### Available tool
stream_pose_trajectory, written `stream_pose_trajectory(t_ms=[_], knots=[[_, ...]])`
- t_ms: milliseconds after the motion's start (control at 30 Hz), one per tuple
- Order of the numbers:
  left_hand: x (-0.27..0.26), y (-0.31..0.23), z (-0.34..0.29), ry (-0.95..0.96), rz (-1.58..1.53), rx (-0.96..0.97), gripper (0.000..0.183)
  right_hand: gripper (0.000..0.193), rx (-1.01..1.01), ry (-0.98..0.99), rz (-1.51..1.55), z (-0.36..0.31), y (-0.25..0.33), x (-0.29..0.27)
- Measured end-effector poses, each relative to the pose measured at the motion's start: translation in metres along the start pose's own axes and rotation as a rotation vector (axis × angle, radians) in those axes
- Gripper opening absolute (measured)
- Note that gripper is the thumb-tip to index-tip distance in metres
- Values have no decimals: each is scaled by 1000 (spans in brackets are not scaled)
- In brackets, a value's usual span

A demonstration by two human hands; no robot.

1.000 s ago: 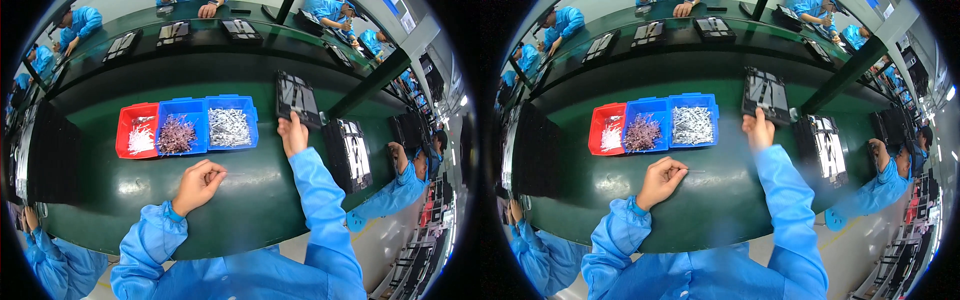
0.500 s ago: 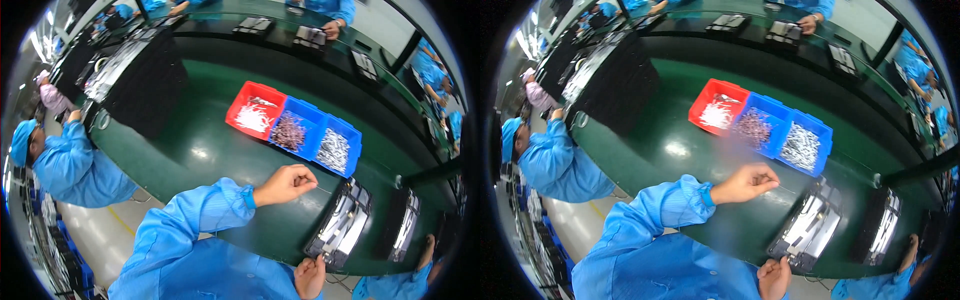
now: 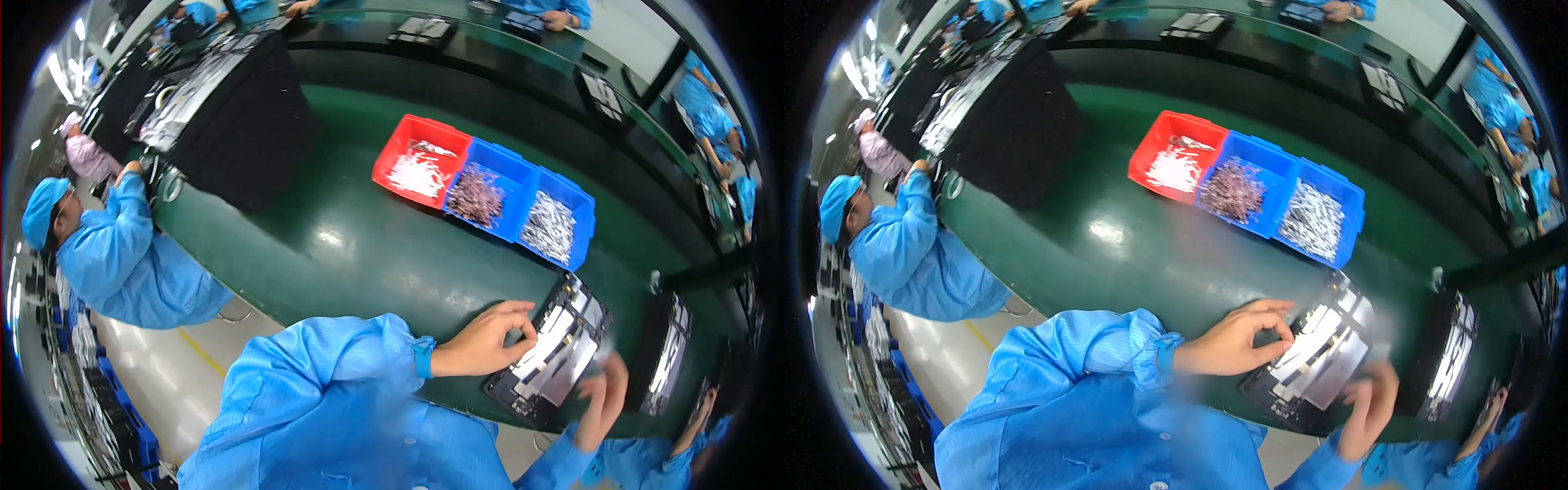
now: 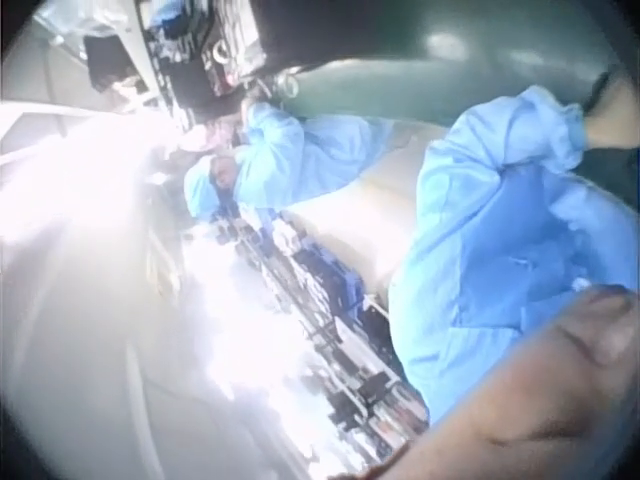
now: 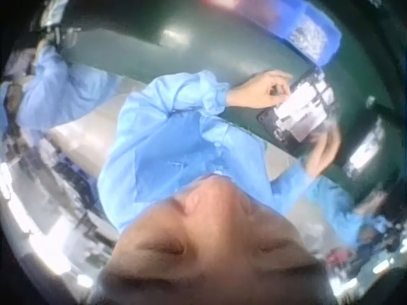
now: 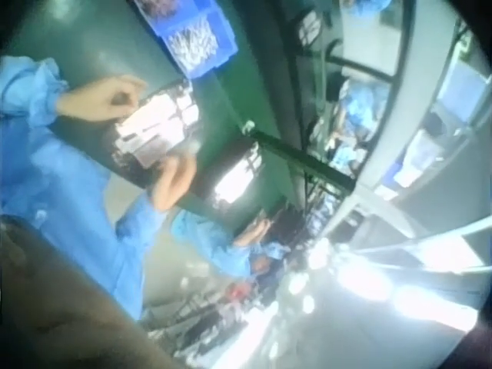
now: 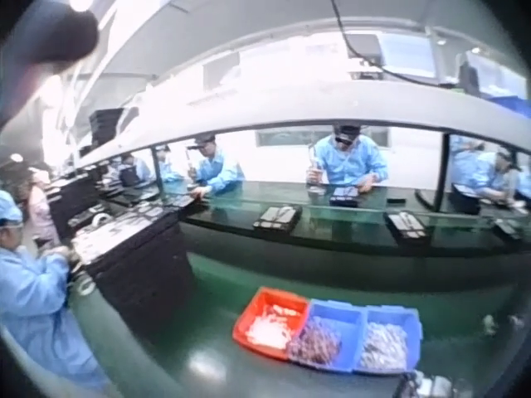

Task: The person assembles internal electronic parts and metal components into tablet housings by hand, taking the parts from assembly bins and fitting them into the housings.

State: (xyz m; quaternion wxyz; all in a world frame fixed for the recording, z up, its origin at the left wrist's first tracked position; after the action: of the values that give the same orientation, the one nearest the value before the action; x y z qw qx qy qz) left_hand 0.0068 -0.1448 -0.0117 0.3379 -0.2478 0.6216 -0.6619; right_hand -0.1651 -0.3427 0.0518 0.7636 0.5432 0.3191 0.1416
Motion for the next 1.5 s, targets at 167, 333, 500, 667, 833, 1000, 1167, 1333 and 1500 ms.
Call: stream_pose_trajectory(t_ms=[167, 333, 500, 667, 833, 1000, 1167, 1333, 1500], knots=[[19, -1, 2, 19, 49, 55, 12, 43, -178, 53, -547, 71, -54, 12], [9, -2, -1, -55, 52, 25, 12, 39, -235, 72, -642, 76, -25, 55], [10, -4, -4, -29, 103, 47, 11, 42, -325, 162, -617, 66, -7, 65], [-6, -8, -17, -53, 108, -47, 10, 51, -240, 189, -698, 57, -4, 81], [-37, -18, -50, -136, 314, 10, 8, 67, -295, 264, -622, 16, 9, 117], [-62, -14, -76, -206, 292, -59, 9, 70, -263, 394, -552, 9, 22, 147], [-80, -10, -98, -259, 150, -84, 8, 71, -277, 613, -578, 7, 22, 194], [-98, 1, -94, -294, 42, -193, 5, 64, -381, 469, -559, 10, 23, 196], [-90, -6, -88, -259, 65, -152, 5, 56, -397, 429, -570, 13, 24, 187]])
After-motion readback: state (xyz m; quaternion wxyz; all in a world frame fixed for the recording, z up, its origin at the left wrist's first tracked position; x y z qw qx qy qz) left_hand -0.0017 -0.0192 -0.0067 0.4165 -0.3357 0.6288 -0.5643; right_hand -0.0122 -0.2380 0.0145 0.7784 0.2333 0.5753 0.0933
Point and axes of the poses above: each hand's wrist, its own z-axis towards the middle knuckle, its own x-axis out of the palm, y = z × x, the point moved 10 cm from there along z, towards the middle knuckle, and after that the axes turned 7 degrees about -y, right-handed, at the moved point
